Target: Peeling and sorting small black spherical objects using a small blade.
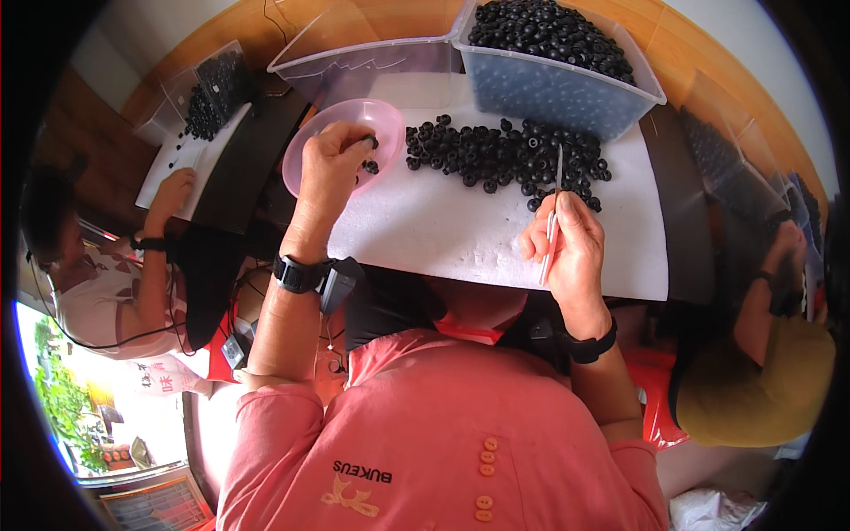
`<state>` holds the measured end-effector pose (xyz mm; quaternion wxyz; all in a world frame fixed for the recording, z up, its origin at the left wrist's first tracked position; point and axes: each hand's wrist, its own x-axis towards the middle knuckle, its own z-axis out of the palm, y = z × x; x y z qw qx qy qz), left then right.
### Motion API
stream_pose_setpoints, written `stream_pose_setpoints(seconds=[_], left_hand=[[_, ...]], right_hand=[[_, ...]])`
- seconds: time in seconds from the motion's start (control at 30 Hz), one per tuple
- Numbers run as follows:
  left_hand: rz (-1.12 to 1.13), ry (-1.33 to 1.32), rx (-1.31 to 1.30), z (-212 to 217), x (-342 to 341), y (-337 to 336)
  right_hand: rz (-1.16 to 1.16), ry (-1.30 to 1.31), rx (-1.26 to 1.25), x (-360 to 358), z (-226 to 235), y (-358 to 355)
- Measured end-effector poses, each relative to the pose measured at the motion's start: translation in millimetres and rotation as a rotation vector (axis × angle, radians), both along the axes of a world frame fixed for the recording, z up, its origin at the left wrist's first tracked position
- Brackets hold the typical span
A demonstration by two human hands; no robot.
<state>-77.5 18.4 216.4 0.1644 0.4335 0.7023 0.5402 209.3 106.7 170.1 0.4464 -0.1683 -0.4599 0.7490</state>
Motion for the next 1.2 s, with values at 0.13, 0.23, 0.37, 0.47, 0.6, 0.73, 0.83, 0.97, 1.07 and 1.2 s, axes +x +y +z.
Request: stream_pose_setpoints(seconds=[0.13,0.23,0.37,0.47,0.6,0.73,0.83,0.97,1.07,1.2], left_hand=[[0.162,0.759,-0.054,-6.4,6.4,2.8],[-0.036,0.606,0.076,-4.1,42.6,14.8],[-0.256,0.693,0.066,-27.6,91.5,41.0],[-0.201,0.867,0.028,-35.1,105.3,53.1],[-0.201,0.957,-0.028,-36.3,109.1,56.3],[-0.454,0.892,0.079,-28.1,95.5,44.0],[-0.497,0.572,0.046,-17.7,93.3,28.4],[-0.405,0.406,-0.047,-16.8,98.1,23.3],[-0.305,0.575,-0.02,-24.3,107.5,27.0],[-0.228,0.932,0.036,-37.1,112.2,32.8]], right_hand=[[-0.025,0.086,0.007,0.7,-0.3,-1.4],[-0.039,0.121,-0.016,1.8,-4.7,-1.0],[-0.041,0.112,-0.002,2.9,-5.1,-0.8],[-0.034,0.134,0.019,2.8,-7.9,-2.4],[-0.041,0.142,0.038,3.3,-7.4,-2.6],[-0.023,0.15,0.037,4.6,-9.0,0.4],[-0.039,0.141,0.025,3.7,-8.4,-0.9],[-0.044,0.12,0.039,4.3,-6.3,-2.0],[-0.043,0.098,0.04,3.6,-6.2,-3.1],[-0.047,0.088,0.053,2.3,-6.0,-4.3]])
